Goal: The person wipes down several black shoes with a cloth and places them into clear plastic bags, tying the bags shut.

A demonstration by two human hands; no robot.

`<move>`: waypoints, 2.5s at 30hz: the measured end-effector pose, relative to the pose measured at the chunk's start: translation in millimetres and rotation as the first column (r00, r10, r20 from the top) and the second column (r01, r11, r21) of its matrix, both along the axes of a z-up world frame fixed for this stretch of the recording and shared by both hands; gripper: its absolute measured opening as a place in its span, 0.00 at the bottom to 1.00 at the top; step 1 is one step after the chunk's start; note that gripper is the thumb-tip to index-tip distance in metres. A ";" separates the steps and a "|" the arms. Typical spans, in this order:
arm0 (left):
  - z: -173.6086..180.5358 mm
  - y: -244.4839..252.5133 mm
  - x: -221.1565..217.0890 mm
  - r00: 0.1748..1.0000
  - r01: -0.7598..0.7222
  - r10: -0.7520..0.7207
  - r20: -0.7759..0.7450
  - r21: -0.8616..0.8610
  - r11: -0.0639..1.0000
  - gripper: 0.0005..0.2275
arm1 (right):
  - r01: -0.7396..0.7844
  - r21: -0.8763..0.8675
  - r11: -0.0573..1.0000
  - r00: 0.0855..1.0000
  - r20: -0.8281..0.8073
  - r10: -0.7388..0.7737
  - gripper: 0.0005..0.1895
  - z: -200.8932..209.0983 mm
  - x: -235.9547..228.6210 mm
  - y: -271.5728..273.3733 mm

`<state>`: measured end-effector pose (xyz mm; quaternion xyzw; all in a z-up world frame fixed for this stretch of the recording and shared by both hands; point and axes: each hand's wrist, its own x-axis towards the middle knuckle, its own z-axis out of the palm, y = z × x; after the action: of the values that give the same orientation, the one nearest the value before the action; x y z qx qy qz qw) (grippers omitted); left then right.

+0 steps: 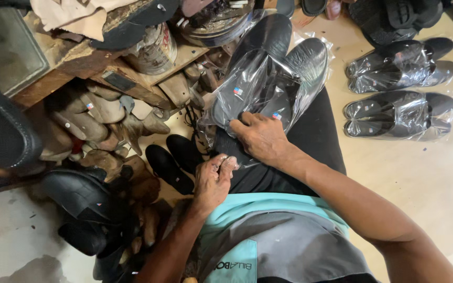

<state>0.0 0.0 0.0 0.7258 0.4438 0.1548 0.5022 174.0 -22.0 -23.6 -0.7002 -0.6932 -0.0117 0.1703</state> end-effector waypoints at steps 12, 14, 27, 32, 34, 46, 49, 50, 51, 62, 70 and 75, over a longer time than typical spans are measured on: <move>-9.4 6.6 -4.6 0.987 0.097 -0.063 -0.150 0.234 0.967 0.12 | -0.116 0.081 0.990 0.967 -0.217 0.131 0.06 55.6 40.4 -15.5; -9.1 6.2 1.9 0.988 0.100 -0.046 -0.147 0.384 0.918 0.12 | -0.085 0.062 0.994 0.996 0.004 0.085 0.10 87.6 47.5 -20.7; -10.0 32.2 53.4 0.926 0.191 -0.376 -0.028 0.894 0.404 0.06 | -0.021 -0.089 0.996 0.990 0.141 0.033 0.07 47.9 8.8 -43.6; -15.8 40.9 60.4 0.872 0.207 -0.488 0.034 0.878 0.431 0.08 | -0.027 -0.039 0.999 0.995 0.097 0.031 0.06 32.1 10.8 -54.7; -15.1 39.2 62.2 0.874 0.185 -0.483 0.062 0.875 0.447 0.11 | -0.090 -0.001 0.996 0.996 -0.020 0.090 0.07 29.7 16.1 -54.1; -23.2 42.5 67.6 0.908 0.120 -0.411 0.080 0.891 0.438 0.14 | -0.145 0.021 0.989 0.693 -0.711 0.116 0.11 42.6 2.7 -64.3; -19.4 45.7 67.8 0.938 0.177 -0.346 0.017 0.836 0.520 0.13 | -0.094 -0.036 0.995 0.570 -0.821 0.024 0.11 55.9 15.0 -54.8; -11.1 45.6 64.3 0.940 0.179 -0.341 0.011 0.835 0.521 0.13 | -0.098 -0.036 0.995 0.565 -0.825 0.026 0.11 59.1 12.6 -52.3; -2.7 45.7 62.4 0.945 0.210 -0.324 -0.030 0.817 0.537 0.12 | -0.070 -0.063 0.996 0.420 -0.907 -0.028 0.14 62.5 11.7 -49.7; -2.1 11.7 17.5 0.951 0.284 -0.006 -0.310 0.865 0.413 0.08 | 0.208 0.006 0.978 -0.535 -0.836 0.119 0.08 41.8 -13.3 -52.6; 10.6 40.6 35.4 0.807 0.580 -0.279 -0.521 0.788 0.207 0.04 | -0.182 0.032 0.983 -0.336 -0.941 -0.031 0.12 -8.2 -4.7 -46.0; 56.7 59.0 64.4 0.716 0.693 -0.494 -0.493 0.412 0.592 0.10 | -0.116 0.064 0.991 0.225 -0.970 0.089 0.10 7.9 -6.3 -39.0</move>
<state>64.4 59.0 56.7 0.9624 0.1802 -0.0221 0.2019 167.7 -61.0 -15.7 -0.5118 -0.4830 0.4429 0.5555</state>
